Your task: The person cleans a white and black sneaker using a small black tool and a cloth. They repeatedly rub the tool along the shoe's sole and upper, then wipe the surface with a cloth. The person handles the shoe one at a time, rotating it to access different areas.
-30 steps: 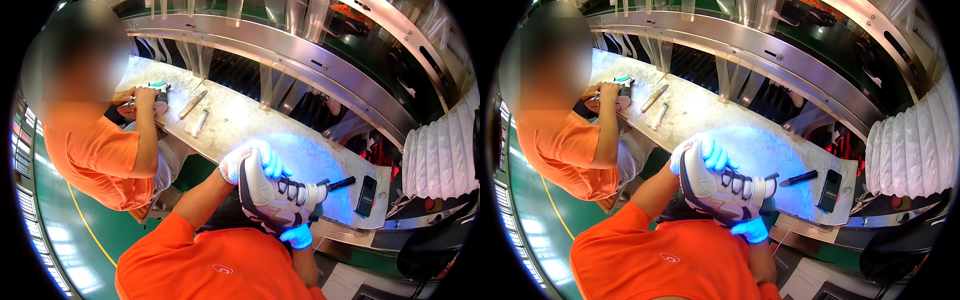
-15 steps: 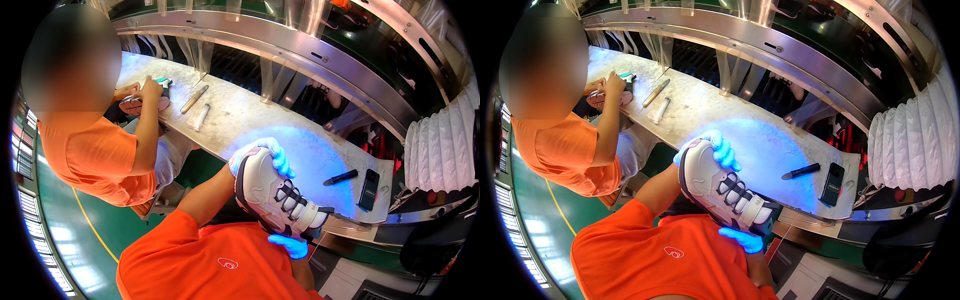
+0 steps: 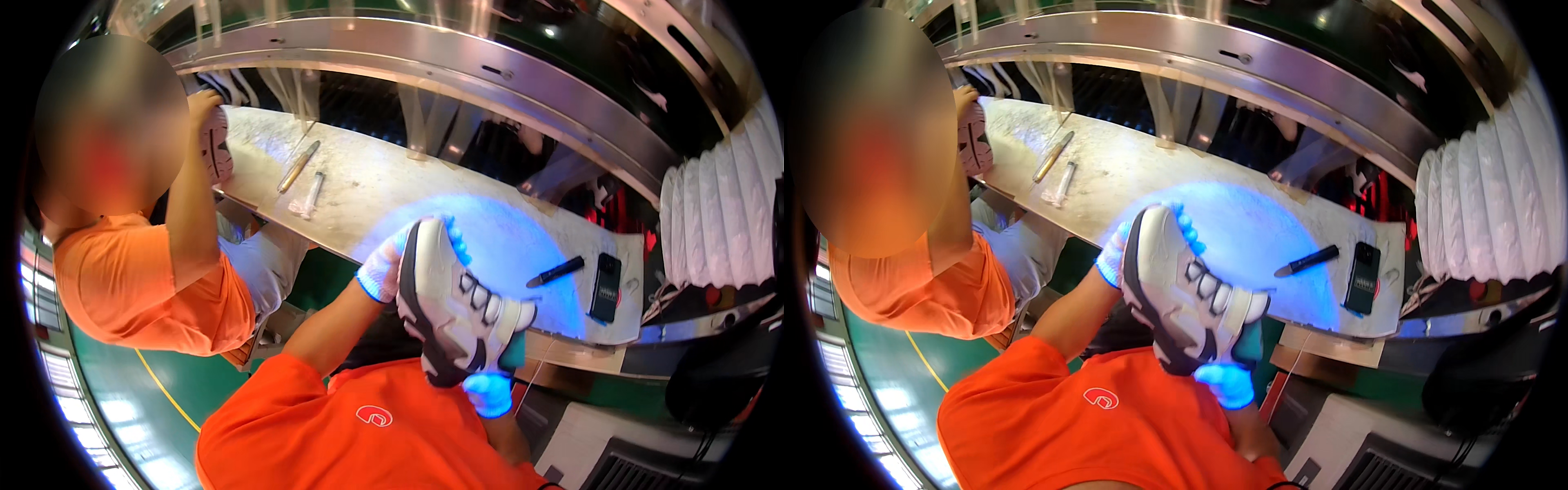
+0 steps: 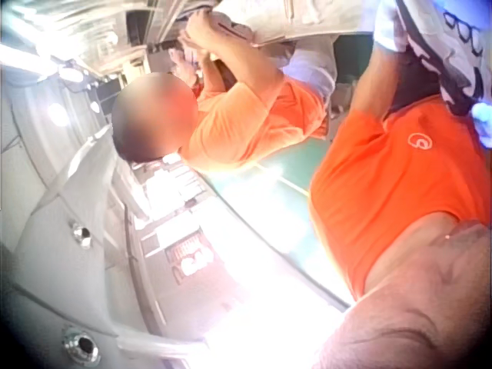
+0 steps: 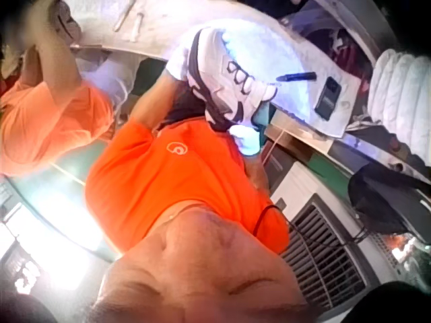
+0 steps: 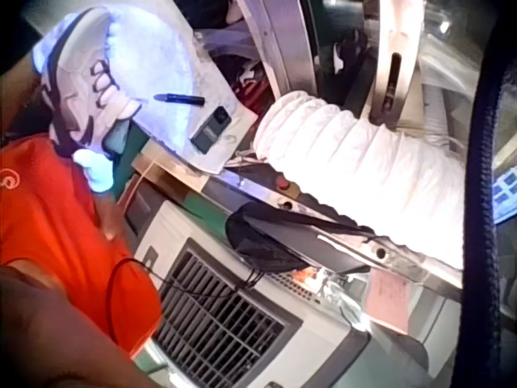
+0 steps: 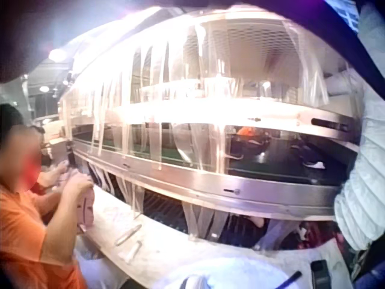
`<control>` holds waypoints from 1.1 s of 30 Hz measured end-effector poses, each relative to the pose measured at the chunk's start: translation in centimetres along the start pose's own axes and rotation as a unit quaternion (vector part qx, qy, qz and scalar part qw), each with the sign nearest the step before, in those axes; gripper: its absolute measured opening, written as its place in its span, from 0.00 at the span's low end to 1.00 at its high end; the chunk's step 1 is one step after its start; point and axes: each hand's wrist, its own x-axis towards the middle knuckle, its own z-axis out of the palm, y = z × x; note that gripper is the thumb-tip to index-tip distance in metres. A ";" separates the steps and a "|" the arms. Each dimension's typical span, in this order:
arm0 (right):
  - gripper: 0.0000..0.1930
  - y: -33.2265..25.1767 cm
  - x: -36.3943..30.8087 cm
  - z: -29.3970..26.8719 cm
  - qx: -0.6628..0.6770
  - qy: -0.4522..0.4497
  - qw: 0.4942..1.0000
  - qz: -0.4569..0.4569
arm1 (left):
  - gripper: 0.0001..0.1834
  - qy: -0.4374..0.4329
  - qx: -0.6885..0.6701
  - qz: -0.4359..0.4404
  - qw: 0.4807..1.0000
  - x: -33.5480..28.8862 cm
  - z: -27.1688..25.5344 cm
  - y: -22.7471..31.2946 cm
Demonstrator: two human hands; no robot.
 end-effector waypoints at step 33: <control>0.31 -11.4 19.8 -12.0 -0.623 0.374 0.684 -0.068 | 0.39 -0.160 0.972 0.122 0.121 -0.2 9.0 5.0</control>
